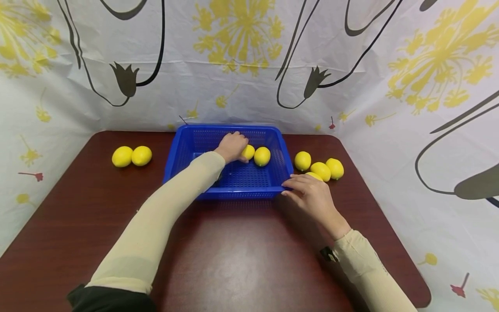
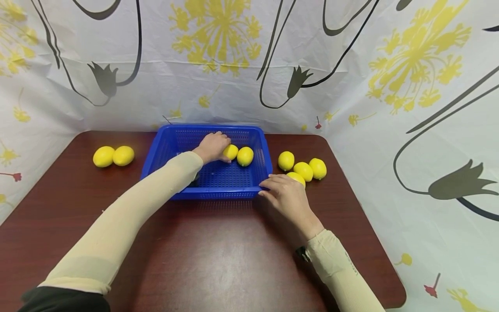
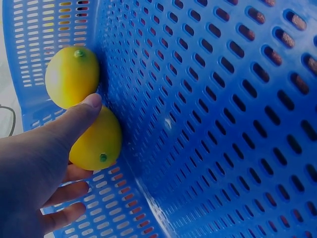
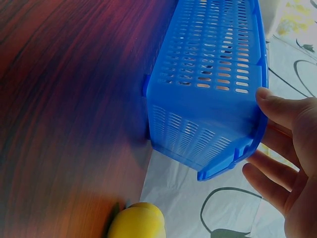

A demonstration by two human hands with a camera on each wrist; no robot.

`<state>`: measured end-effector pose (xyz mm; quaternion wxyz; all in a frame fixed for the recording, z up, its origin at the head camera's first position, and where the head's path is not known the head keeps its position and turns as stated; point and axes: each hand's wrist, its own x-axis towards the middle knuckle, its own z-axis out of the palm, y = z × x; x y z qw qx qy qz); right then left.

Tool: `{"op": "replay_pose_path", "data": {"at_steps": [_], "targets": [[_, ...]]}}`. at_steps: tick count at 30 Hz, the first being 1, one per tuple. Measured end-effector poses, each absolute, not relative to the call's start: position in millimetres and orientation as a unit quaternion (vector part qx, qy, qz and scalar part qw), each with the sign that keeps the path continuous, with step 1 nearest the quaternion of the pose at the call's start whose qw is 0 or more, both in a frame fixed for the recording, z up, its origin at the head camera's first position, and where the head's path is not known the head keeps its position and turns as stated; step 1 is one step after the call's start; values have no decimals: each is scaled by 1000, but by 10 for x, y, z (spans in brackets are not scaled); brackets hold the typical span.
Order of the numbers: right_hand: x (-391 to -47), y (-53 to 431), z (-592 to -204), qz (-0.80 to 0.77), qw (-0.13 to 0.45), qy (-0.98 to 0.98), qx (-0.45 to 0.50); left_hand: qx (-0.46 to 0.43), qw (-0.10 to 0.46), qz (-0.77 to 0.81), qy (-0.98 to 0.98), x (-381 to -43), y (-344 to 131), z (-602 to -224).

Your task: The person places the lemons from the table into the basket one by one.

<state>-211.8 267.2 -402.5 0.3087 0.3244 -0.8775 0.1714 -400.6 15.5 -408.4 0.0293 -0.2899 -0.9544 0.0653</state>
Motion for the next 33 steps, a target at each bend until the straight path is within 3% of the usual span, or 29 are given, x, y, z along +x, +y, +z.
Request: {"op": "replay_pose_path", "data": {"at_steps": [14, 33], "targets": [[-2103, 2660, -4008, 163, 306, -883, 318, -286, 30, 56, -956, -3974, 86, -3962], [-2059, 2641, -3983, 151, 293, -891, 313, -286, 37, 48, -956, -3937, -101, -3474]]}}
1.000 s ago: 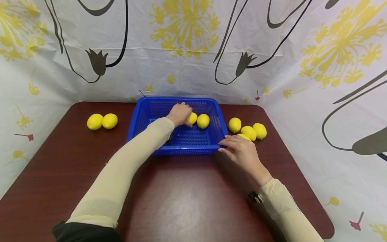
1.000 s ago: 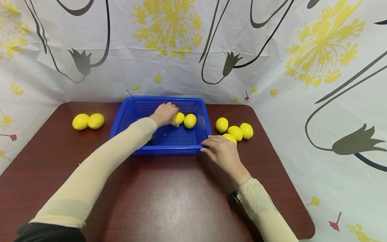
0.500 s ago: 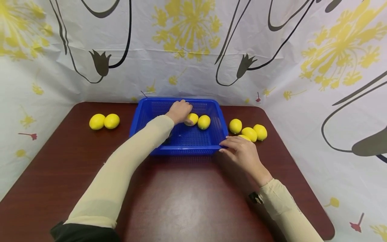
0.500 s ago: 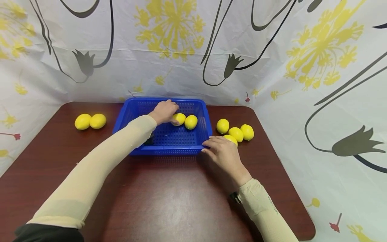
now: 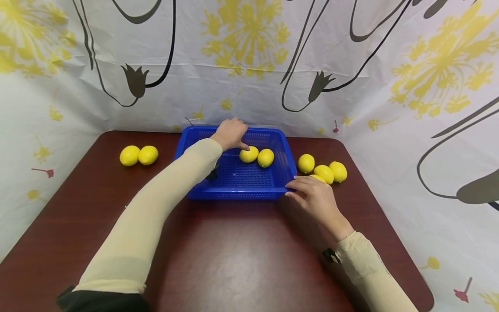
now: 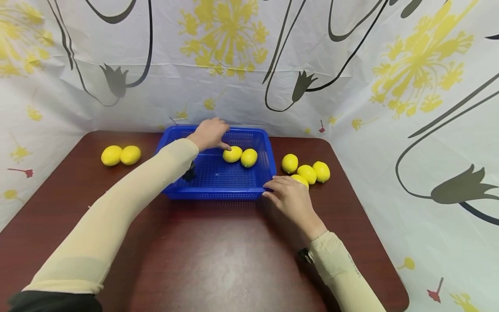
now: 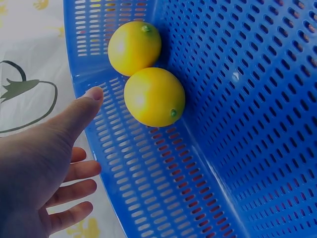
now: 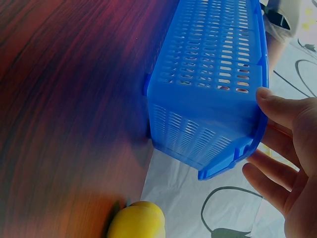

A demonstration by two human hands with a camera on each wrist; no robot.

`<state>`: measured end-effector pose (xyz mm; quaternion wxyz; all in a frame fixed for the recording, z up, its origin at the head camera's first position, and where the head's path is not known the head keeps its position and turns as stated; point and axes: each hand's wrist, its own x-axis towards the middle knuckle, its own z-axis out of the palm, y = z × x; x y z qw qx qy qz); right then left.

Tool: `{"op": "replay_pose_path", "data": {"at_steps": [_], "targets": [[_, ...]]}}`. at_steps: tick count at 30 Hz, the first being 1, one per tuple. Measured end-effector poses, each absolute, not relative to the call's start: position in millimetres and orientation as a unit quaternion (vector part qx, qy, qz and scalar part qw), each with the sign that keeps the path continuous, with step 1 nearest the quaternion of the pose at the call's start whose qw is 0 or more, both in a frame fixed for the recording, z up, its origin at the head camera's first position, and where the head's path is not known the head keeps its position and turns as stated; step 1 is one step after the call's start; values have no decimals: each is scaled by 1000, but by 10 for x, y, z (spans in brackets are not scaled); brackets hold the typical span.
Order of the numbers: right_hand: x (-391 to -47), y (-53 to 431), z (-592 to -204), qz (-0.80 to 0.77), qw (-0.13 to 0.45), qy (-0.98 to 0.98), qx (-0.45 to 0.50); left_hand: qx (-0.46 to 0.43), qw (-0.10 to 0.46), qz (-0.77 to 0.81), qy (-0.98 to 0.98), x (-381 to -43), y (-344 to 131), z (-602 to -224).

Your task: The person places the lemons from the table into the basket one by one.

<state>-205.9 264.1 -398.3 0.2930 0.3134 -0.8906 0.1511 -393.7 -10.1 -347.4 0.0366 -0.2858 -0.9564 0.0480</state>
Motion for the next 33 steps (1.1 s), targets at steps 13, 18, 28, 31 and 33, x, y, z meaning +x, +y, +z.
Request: {"op": "replay_pose_path", "data": {"at_steps": [13, 18, 28, 31, 33], "targets": [[-2051, 2652, -3994, 154, 289, -892, 310, -297, 36, 33, -954, -3805, -223, -3381], [-2058, 2649, -3983, 155, 292, -891, 311, -299, 43, 20, -953, -3738, -287, -3311], [-2065, 2646, -3990, 159, 296, -888, 315, -281, 52, -6, -958, -3563, -466, -3203], [-2066, 2640, -3994, 158, 296, -888, 315, -275, 57, -18, -960, -3514, -564, -3172], [-2070, 2639, -3999, 157, 296, -888, 315, -271, 61, -23, -960, -3488, -637, -3159]]}}
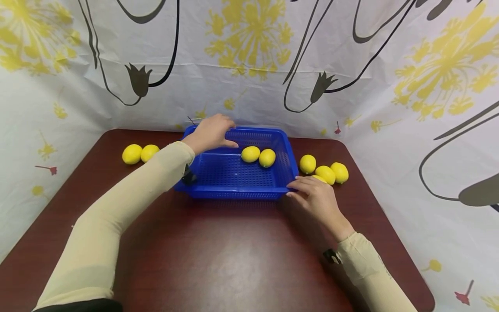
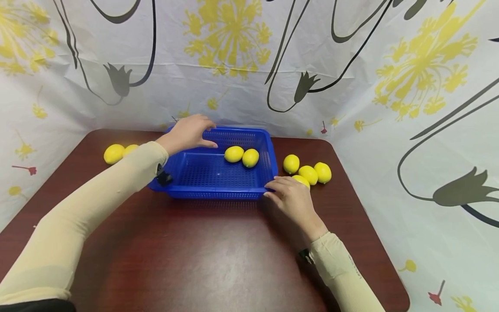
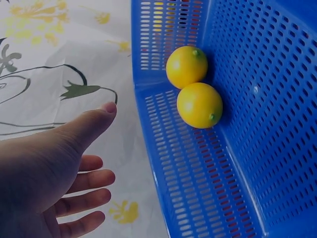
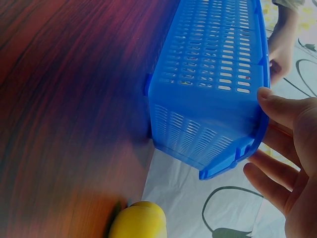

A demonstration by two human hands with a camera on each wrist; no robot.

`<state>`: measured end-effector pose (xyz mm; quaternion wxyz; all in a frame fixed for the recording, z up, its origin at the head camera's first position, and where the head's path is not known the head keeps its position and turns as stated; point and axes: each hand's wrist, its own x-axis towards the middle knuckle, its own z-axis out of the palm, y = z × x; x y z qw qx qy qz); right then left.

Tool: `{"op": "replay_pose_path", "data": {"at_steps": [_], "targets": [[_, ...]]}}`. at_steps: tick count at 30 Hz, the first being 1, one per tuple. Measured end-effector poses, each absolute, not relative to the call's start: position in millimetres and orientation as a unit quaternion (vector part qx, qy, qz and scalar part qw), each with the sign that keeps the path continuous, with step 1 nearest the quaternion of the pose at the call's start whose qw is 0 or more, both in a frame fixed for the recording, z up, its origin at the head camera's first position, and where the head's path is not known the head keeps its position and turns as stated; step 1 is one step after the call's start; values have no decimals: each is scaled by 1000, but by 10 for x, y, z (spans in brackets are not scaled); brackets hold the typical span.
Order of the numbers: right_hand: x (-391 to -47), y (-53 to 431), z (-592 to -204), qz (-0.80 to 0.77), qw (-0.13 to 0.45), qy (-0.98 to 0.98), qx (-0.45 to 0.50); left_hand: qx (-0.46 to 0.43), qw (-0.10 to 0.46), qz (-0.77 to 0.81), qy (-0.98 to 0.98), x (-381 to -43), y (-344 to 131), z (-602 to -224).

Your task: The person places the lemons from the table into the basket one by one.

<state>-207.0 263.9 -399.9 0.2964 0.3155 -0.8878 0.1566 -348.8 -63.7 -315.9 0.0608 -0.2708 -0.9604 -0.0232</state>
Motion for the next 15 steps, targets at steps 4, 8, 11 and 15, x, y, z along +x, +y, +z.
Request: {"op": "replay_pose_path", "data": {"at_steps": [4, 8, 11, 15], "targets": [[-2068, 2646, -4009, 155, 298, -888, 315, -264, 68, -37, -961, -3453, -772, -3149], [-2062, 2650, -4012, 158, 299, -887, 315, -261, 71, -59, -961, -3425, -917, -3130], [-2058, 2646, -4011, 160, 297, -887, 314, -255, 74, -67, -962, -3404, -1040, -3093], [-2060, 2642, -4007, 159, 297, -888, 312, -243, 82, -68, -964, -3371, -1216, -3025]]}}
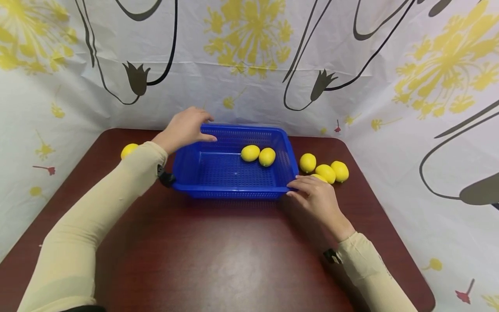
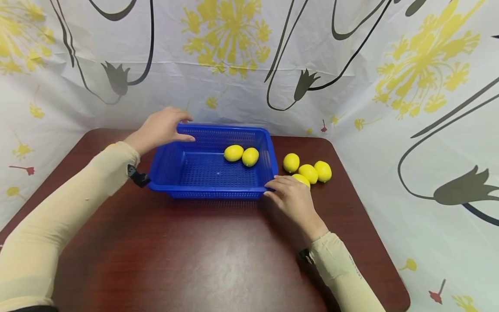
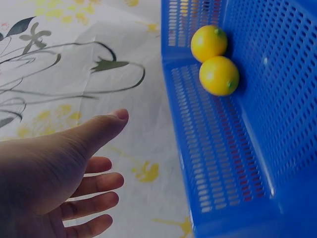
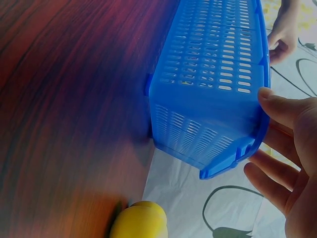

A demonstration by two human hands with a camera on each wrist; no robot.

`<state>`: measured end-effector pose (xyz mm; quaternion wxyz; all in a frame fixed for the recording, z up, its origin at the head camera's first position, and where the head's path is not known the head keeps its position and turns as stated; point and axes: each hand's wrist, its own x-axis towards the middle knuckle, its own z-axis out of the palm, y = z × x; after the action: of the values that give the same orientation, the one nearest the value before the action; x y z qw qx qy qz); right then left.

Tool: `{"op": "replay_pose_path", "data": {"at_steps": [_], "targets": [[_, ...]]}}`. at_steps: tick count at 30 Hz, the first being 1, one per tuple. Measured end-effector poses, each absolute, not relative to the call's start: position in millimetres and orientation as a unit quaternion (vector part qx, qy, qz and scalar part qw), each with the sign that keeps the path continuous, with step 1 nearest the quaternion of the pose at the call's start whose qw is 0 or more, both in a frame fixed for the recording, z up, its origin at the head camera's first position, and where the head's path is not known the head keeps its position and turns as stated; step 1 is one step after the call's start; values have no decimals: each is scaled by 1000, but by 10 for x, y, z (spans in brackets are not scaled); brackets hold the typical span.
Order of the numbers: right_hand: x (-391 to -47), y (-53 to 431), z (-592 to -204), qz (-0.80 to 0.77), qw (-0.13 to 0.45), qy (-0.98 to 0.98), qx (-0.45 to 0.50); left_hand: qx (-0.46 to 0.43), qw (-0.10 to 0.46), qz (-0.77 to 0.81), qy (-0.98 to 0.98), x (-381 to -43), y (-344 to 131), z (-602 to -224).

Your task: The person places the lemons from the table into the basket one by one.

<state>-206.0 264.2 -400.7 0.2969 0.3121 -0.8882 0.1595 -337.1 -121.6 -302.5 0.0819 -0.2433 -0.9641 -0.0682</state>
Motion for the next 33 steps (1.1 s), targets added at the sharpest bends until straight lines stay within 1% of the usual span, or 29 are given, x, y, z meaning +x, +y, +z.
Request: {"op": "replay_pose_path", "data": {"at_steps": [4, 11, 17, 21, 33], "targets": [[-2064, 2634, -4011, 161, 298, -888, 311, -231, 89, -72, -966, -3332, -1399, -2979], [-2074, 2640, -4027, 165, 299, -886, 314, -199, 77, -84, -973, -3251, -1740, -2953], [-2090, 2639, -4032, 160, 303, -885, 314, -167, 93, -96, -977, -3183, -1992, -2924], [-2087, 2641, -4035, 164, 305, -884, 314, -159, 94, -97, -978, -3134, -2084, -2920], [-2100, 2638, -4059, 167, 304, -885, 310, -130, 107, -93, -981, -3124, -2384, -3094]]}}
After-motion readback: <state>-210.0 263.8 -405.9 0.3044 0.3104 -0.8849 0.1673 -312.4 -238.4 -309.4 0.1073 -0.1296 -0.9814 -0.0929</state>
